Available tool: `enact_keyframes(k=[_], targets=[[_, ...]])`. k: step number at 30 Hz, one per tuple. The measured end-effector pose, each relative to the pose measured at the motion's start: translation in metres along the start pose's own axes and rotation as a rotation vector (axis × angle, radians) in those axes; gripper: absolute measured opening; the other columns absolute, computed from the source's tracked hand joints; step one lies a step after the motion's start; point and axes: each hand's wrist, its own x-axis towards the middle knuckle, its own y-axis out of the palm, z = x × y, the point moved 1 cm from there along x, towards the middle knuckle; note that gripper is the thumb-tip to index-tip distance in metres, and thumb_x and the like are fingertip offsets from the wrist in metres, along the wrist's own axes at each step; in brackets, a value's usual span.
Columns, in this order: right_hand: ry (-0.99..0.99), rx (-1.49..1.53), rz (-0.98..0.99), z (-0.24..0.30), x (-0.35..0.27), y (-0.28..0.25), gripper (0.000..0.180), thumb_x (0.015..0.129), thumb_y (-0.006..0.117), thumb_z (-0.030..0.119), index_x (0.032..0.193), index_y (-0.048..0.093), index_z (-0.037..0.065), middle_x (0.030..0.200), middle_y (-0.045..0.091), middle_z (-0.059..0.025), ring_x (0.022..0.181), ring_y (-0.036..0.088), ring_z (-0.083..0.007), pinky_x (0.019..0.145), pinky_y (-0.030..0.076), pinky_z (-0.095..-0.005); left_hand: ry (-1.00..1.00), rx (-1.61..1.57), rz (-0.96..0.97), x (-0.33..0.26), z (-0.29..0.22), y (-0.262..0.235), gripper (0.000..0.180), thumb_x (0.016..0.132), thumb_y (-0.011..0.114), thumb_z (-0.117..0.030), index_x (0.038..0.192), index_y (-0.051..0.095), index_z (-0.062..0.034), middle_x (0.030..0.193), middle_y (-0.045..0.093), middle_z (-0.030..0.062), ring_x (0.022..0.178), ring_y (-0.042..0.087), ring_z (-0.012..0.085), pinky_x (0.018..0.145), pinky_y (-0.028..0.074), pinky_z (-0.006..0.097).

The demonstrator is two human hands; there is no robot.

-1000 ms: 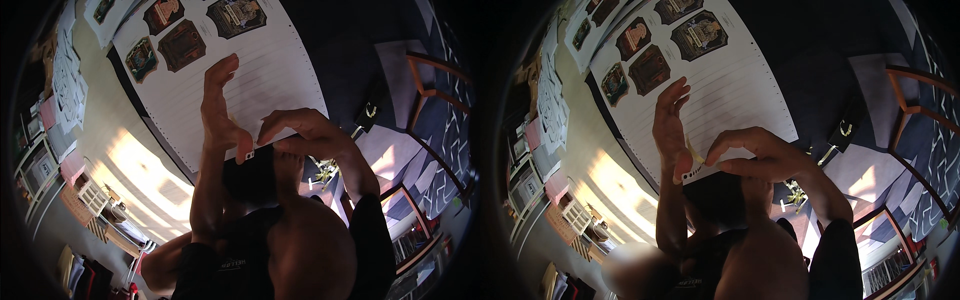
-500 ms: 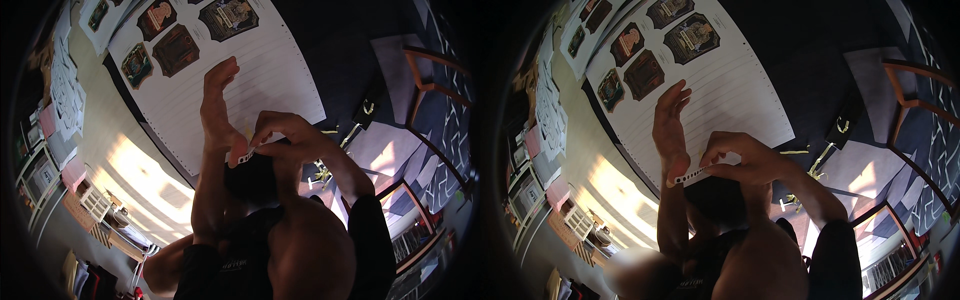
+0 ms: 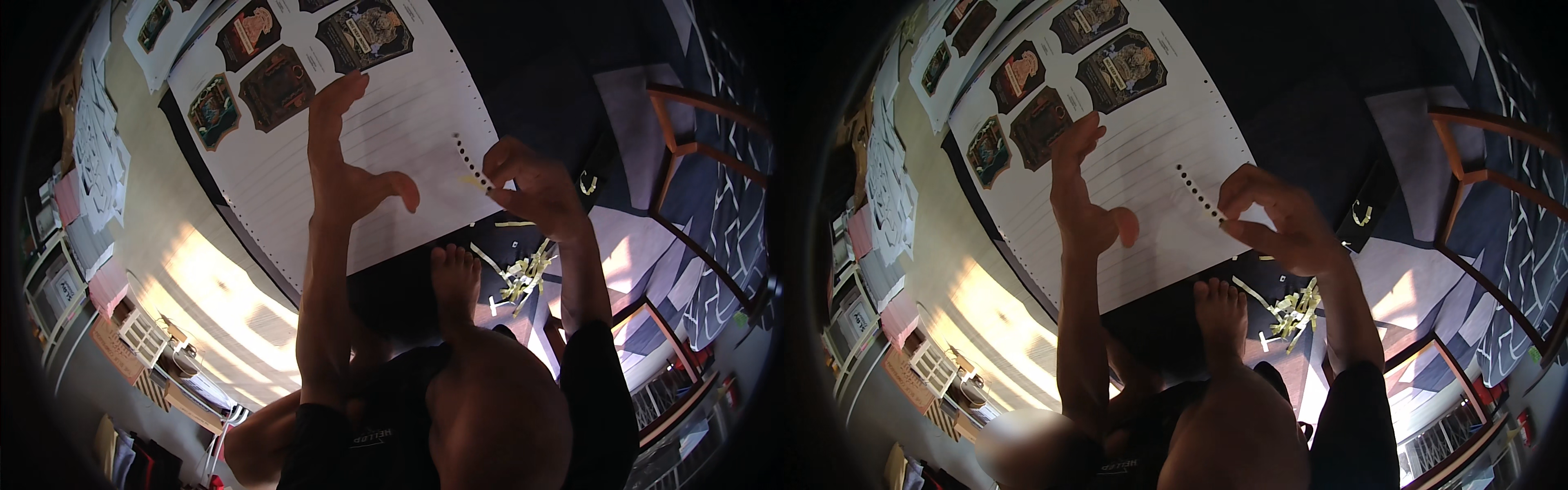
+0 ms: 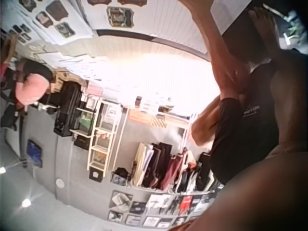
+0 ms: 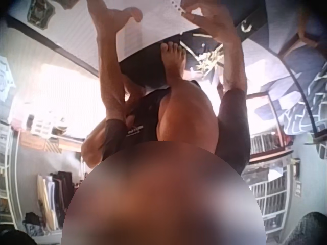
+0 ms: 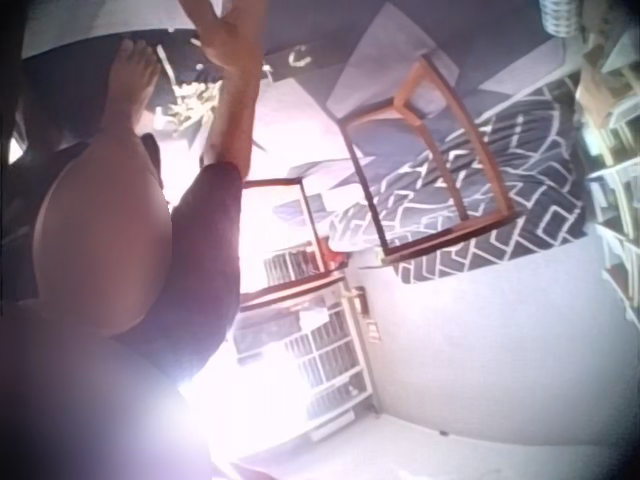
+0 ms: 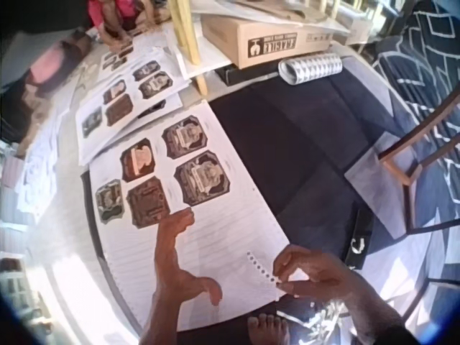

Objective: The person applies small pieces of yellow tape to the perforated edge of a large printed sheet on a table. They repeatedly tear off tape, align it with the holes, and press it down. The person occasionally lifts the sheet to inspect the work.

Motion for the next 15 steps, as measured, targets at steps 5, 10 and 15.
enact_keyframes(k=[5,10,15], targets=[[0.058,-0.193,-0.159,0.002,0.013,-0.032,0.008,0.094,0.069,0.004,0.1,0.067,0.0,0.098,0.066,-0.0084,0.093,0.063,-0.016,0.087,0.047,-0.0314,-0.037,0.082,0.001,0.018,0.014,0.025,0.075,0.07,0.092,-0.039,0.128,0.061,-0.0038,0.125,0.062,0.0132,0.117,0.061,0.0291,0.097,0.051,0.043],[0.198,-0.266,-0.176,-0.036,0.049,-0.072,0.013,0.101,0.063,0.012,0.103,0.068,0.0,0.09,0.068,-0.0046,0.082,0.064,-0.0119,0.077,0.05,-0.0272,0.04,0.243,0.128,0.023,0.028,0.073,0.04,0.087,0.08,-0.021,0.119,0.065,-0.0032,0.12,0.067,0.0143,0.114,0.063,0.0325,0.1,0.048,0.044],[0.251,-0.177,-0.085,-0.066,0.066,-0.085,0.012,0.1,0.062,0.011,0.103,0.068,0.001,0.089,0.066,-0.0036,0.077,0.059,-0.0105,0.071,0.047,-0.027,0.05,0.3,0.144,0.025,0.046,0.098,0.037,0.091,0.072,-0.016,0.124,0.062,-0.0036,0.126,0.064,0.0176,0.119,0.059,0.036,0.105,0.043,0.047]])
